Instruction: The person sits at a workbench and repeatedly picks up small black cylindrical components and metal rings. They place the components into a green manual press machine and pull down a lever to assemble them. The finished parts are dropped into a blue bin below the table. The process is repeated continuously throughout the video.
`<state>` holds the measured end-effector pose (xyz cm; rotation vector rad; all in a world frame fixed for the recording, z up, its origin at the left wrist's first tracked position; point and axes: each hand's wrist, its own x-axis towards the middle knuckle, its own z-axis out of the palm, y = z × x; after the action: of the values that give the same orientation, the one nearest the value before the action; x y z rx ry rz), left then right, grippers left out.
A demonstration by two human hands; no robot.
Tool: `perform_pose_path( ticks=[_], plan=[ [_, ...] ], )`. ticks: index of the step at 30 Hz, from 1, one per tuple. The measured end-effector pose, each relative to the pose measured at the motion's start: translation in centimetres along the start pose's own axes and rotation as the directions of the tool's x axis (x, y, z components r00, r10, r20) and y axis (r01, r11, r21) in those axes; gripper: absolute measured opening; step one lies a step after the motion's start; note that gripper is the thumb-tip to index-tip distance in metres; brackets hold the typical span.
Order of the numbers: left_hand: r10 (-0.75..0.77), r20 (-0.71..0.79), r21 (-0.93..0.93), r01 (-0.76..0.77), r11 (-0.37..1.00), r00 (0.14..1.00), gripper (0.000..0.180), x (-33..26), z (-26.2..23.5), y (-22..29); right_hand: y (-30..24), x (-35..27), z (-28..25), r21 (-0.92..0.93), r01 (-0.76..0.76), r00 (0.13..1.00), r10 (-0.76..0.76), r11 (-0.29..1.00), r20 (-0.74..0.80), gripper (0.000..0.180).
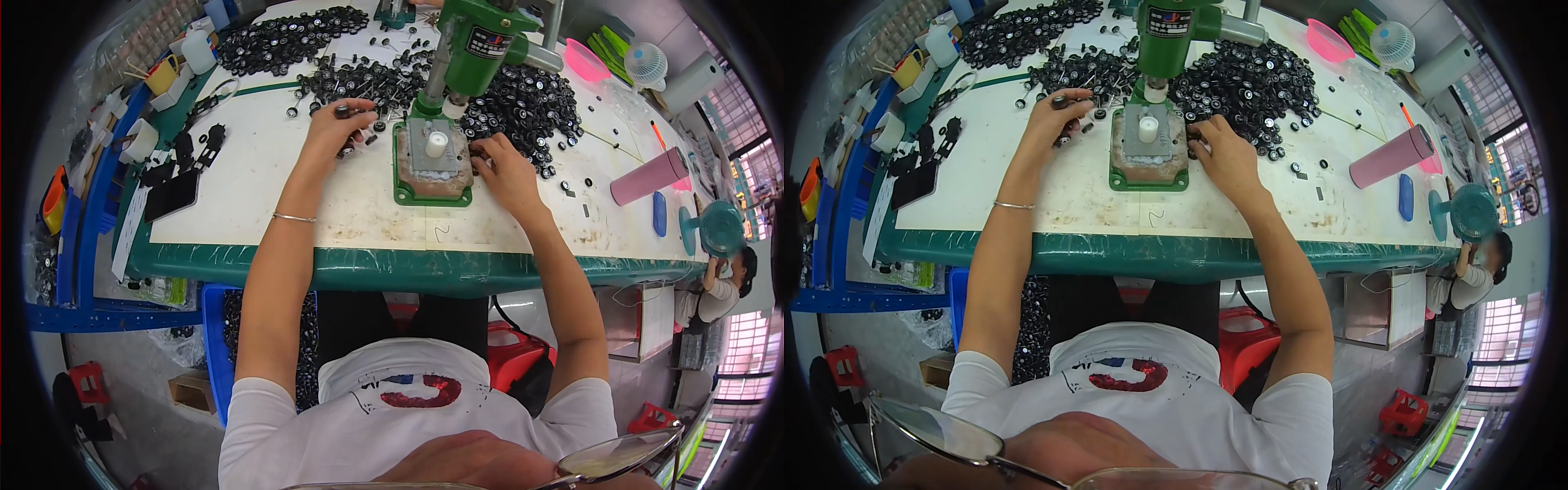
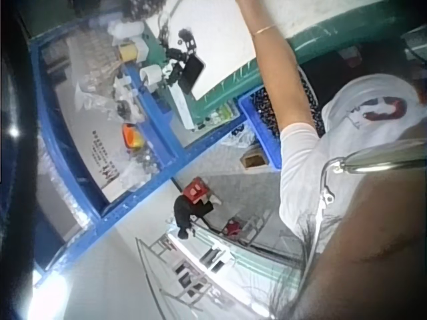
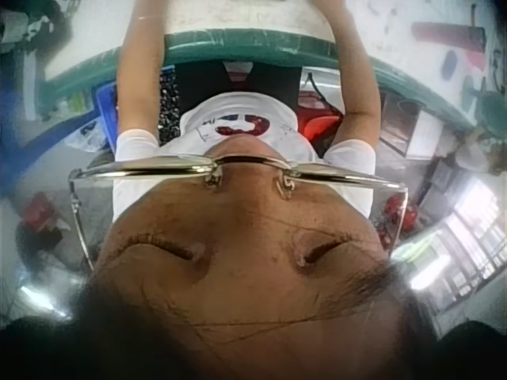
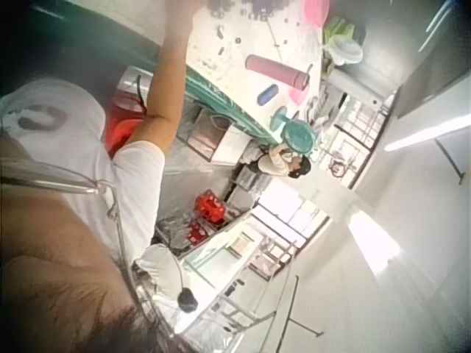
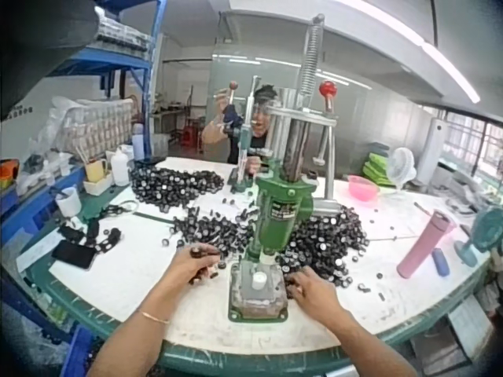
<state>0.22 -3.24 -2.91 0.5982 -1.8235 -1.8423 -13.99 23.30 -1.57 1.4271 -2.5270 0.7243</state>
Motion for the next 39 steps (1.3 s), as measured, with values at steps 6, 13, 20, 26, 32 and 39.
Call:
perform_pose_path(
  ticks=[6,13,20,26,32,39],
  plan=[
    [0.155,0.030,0.493,-0.150,0.857,0.987,0.013,0.7,1.8,-0.5,0.3,0.8,-0.1,0.077,-0.023,0.999,0.026,0.997,-0.039,0.017],
    [-0.212,0.093,0.030,0.210,0.977,0.973,0.014,0.0,0.2,0.2,-1.8,2.4,-0.5,0.672,-0.058,0.990,0.130,0.738,-0.057,0.016],
    [-0.196,0.222,-0.087,0.219,0.972,0.955,0.023,-2.0,0.4,2.8,-4.1,2.6,0.4,0.448,0.274,0.957,-0.193,0.851,-0.219,0.011],
    [-0.094,0.297,-0.175,0.151,0.973,0.950,0.025,-2.9,2.8,4.0,-3.9,2.7,-0.1,0.267,0.264,0.959,-0.222,0.927,-0.177,0.014],
    [-0.117,0.395,-0.390,0.282,0.877,0.911,0.018,-4.6,4.8,3.5,-6.6,1.0,-0.7,0.600,0.175,0.976,-0.059,0.781,-0.208,0.027],
    [0.046,0.172,-0.129,-0.024,0.991,0.984,0.028,-7.5,5.6,4.3,-7.7,-0.7,-0.3,0.958,-0.121,0.973,0.221,0.259,0.063,0.024]
  ],
)
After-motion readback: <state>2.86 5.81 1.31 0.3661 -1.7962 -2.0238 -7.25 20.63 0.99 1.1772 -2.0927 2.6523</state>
